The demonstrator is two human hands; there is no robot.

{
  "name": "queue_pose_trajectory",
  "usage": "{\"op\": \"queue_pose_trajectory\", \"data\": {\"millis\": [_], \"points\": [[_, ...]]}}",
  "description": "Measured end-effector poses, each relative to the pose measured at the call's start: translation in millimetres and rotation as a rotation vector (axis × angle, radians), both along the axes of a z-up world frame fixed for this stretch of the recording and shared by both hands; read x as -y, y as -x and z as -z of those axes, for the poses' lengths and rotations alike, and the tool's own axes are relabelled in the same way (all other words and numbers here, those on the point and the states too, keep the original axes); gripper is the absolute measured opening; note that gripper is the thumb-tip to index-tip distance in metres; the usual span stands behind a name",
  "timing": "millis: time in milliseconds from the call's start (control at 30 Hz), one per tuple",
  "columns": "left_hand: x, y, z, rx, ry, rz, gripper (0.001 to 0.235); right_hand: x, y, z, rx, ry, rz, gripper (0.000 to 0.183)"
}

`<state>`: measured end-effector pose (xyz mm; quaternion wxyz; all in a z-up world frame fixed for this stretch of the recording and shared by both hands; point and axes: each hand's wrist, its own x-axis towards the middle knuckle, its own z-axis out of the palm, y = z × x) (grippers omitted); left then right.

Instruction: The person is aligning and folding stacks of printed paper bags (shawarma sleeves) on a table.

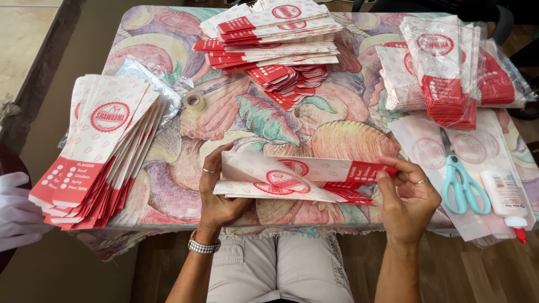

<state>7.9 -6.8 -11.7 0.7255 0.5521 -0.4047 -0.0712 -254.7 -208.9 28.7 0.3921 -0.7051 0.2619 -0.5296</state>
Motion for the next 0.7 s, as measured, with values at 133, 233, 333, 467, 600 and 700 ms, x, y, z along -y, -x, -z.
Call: {"op": "queue_pose_trajectory", "data": {"millis": [133, 233, 333, 467, 600, 700], "points": [[1, 1, -2, 0.016, 0.003, -0.007, 0.089, -7, -3, -25, -0.115, -0.015, -0.061, 0.035], [1, 0, -3, 0.034, -0.013, -0.015, 0.087, -10, -14, -50, -0.414, 0.428, -0.033, 0.031], [2, -2, -1, 0.039, 0.010, -0.006, 0.089, -18, -31, -66, -0.675, 0.789, 0.098, 0.036], [2, 1, -5, 0.021, -0.009, -0.002, 0.089, -26, -62, -76, -0.770, 1.051, 0.098, 0.031], [3, -1, -5, 0.014, 0.002, -0.010, 0.090, -28, -89, -52, -0.684, 1.063, -0.182, 0.024], [3, 1, -8, 0.005, -0.009, -0.027, 0.087, -33, -93, -44, -0.571, 0.950, -0.308, 0.008]]}}
